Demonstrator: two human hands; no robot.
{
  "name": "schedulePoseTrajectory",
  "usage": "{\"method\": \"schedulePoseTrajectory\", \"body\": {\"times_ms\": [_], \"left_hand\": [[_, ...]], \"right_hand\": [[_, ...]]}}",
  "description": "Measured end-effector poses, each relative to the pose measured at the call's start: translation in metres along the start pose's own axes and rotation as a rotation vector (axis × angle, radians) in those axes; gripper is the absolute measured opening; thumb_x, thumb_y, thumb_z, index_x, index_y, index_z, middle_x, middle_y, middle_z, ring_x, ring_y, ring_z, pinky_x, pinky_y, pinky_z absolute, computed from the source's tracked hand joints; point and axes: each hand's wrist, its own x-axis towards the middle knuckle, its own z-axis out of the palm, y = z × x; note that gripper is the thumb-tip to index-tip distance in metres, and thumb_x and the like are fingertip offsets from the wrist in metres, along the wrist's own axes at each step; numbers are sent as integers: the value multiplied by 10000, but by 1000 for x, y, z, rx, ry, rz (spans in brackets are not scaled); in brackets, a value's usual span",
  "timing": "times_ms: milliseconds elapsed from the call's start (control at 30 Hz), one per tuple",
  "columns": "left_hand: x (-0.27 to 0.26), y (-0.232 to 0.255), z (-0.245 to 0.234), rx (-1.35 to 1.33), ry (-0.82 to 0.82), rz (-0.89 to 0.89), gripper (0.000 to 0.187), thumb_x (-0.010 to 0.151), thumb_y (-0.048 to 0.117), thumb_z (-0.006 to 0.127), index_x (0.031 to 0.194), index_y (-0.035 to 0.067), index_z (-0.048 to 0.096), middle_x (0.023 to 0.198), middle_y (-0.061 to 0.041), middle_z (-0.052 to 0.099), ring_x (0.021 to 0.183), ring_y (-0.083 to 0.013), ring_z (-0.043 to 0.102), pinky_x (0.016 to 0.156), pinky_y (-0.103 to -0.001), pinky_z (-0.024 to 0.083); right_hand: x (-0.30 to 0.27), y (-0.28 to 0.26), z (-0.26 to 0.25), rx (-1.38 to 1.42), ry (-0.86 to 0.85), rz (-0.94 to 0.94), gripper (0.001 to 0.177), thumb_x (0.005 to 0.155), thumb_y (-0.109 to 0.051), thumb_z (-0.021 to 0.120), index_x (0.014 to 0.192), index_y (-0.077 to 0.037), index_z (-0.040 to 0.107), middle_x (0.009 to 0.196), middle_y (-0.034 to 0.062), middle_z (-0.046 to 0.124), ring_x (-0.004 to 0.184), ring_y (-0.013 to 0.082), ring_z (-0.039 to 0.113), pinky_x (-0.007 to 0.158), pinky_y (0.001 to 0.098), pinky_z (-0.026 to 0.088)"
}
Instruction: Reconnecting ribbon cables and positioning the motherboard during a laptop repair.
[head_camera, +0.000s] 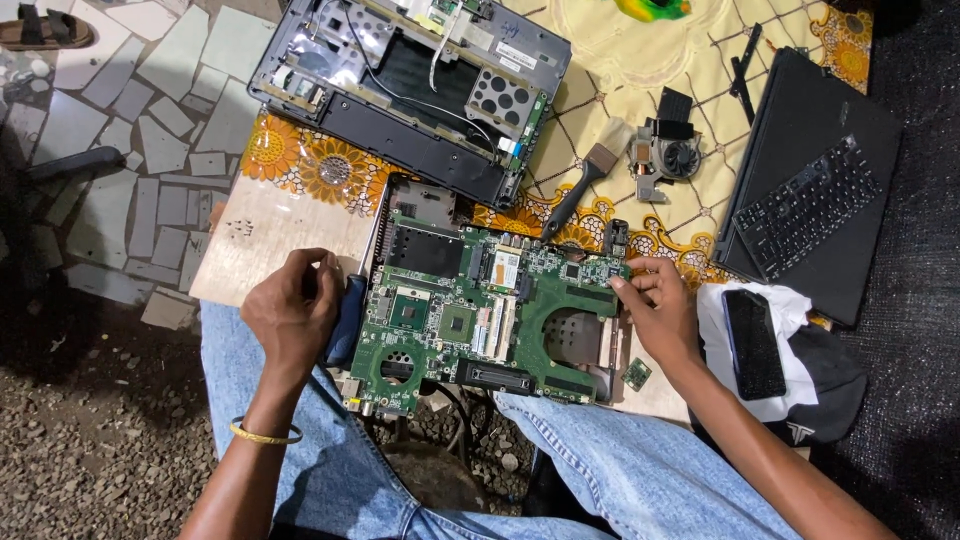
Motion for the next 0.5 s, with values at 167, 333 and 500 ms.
{"method": "schedulePoseTrajectory", "body": {"times_ms": [167,333,500], "left_hand": [[6,-5,3,-43,-61,3,103,1100,367,739,1158,294,785,640,-54,675,664,-380,716,673,-476,555],[89,11,-4,-256,10,190,95,1131,186,767,1205,134,793,782,-124,722,723,-368,727,740,-470,557],[233,37,2,-75,322,717,318,1057,-68,810,1303,-74,608,1208,-208,636,878,-282,595,725,-383,539]], "right_hand": [[-1,-1,0,6,8,13,467,1106,-288,767,1411,24,602,1050,218,708,841,269,742,690,430,642],[2,7,2,9,17,10,459,1108,-282,776,1415,15,607,1057,212,705,856,258,736,693,410,640],[-4,-14,8,-39,75,-7,356,1021,-153,788,1331,-61,638,964,87,693,743,151,624,644,289,495]]}}
